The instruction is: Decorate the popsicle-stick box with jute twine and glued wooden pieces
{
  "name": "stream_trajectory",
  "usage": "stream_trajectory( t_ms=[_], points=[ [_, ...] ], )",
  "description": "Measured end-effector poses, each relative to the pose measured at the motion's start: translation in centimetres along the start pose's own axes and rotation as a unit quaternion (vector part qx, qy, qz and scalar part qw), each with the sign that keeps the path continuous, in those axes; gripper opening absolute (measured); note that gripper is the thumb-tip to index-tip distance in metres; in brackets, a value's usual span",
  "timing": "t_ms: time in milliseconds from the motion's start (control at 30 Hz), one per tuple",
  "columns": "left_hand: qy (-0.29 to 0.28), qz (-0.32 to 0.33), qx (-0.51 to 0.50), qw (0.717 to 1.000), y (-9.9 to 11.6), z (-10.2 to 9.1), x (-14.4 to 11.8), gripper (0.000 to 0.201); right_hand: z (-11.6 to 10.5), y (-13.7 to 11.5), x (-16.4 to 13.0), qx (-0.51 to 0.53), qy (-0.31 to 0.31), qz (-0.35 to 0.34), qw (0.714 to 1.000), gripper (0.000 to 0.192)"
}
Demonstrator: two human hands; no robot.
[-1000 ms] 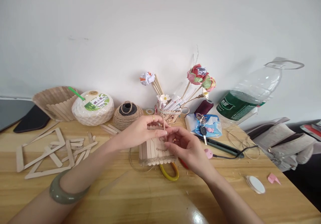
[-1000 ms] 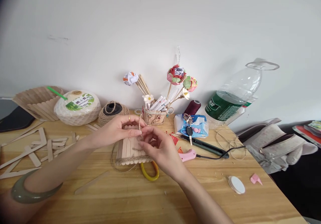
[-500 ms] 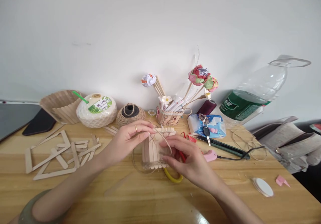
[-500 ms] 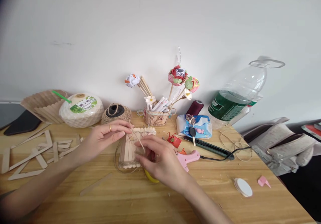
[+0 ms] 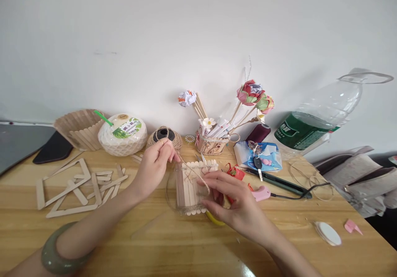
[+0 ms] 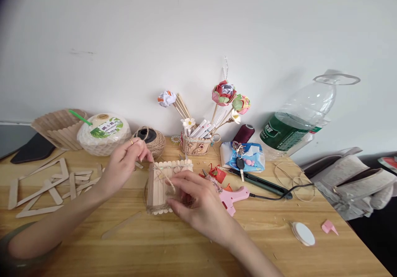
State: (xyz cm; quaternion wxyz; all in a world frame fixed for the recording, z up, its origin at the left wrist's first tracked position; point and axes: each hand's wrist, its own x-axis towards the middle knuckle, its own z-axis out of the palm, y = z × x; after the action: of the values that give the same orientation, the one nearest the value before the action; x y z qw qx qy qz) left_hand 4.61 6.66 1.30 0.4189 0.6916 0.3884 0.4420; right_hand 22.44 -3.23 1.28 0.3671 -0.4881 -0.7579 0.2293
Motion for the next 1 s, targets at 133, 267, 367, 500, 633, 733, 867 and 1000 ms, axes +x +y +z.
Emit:
stream_trajectory(
  t_ms=[133,267,367,500,633,733,867,1000],
  points=[
    [-0.024,0.022,0.073,0.997,0.4,0.0,-0.1,0.032,0.0,0.3,-0.1,-0.009,0.011,0.007,1.000,0.029],
    [-0.027,0.102,0.075,0.992,0.3,-0.1,-0.3,0.017,-0.3,0.2,-0.2,-0.013,0.010,0.011,1.000,0.028],
    [-0.061,0.201,0.079,0.975,-0.1,0.1,-0.3,0.018,-0.6,0.1,-0.1,-0.004,0.000,0.007,1.000,0.026],
    [-0.106,0.303,0.090,0.943,-0.3,0.8,-0.2,0.016,-0.8,0.0,0.0,0.008,-0.012,-0.004,1.000,0.023],
    [-0.086,0.371,0.122,0.917,-0.4,1.1,-0.3,0.015,-0.6,0.1,0.0,0.016,-0.013,-0.004,1.000,0.019],
    [-0.068,0.406,0.167,0.896,-0.7,1.1,-0.9,0.020,-0.6,0.4,0.0,0.011,0.003,-0.003,1.000,0.022],
    [-0.023,0.446,0.226,0.866,-1.2,1.2,-2.3,0.024,-0.6,0.6,0.1,0.015,0.015,0.020,1.000,0.031],
    [-0.017,0.412,0.270,0.870,-1.7,1.3,-3.5,0.016,-0.4,0.7,0.1,0.036,0.012,0.035,0.999,0.032]
  ],
)
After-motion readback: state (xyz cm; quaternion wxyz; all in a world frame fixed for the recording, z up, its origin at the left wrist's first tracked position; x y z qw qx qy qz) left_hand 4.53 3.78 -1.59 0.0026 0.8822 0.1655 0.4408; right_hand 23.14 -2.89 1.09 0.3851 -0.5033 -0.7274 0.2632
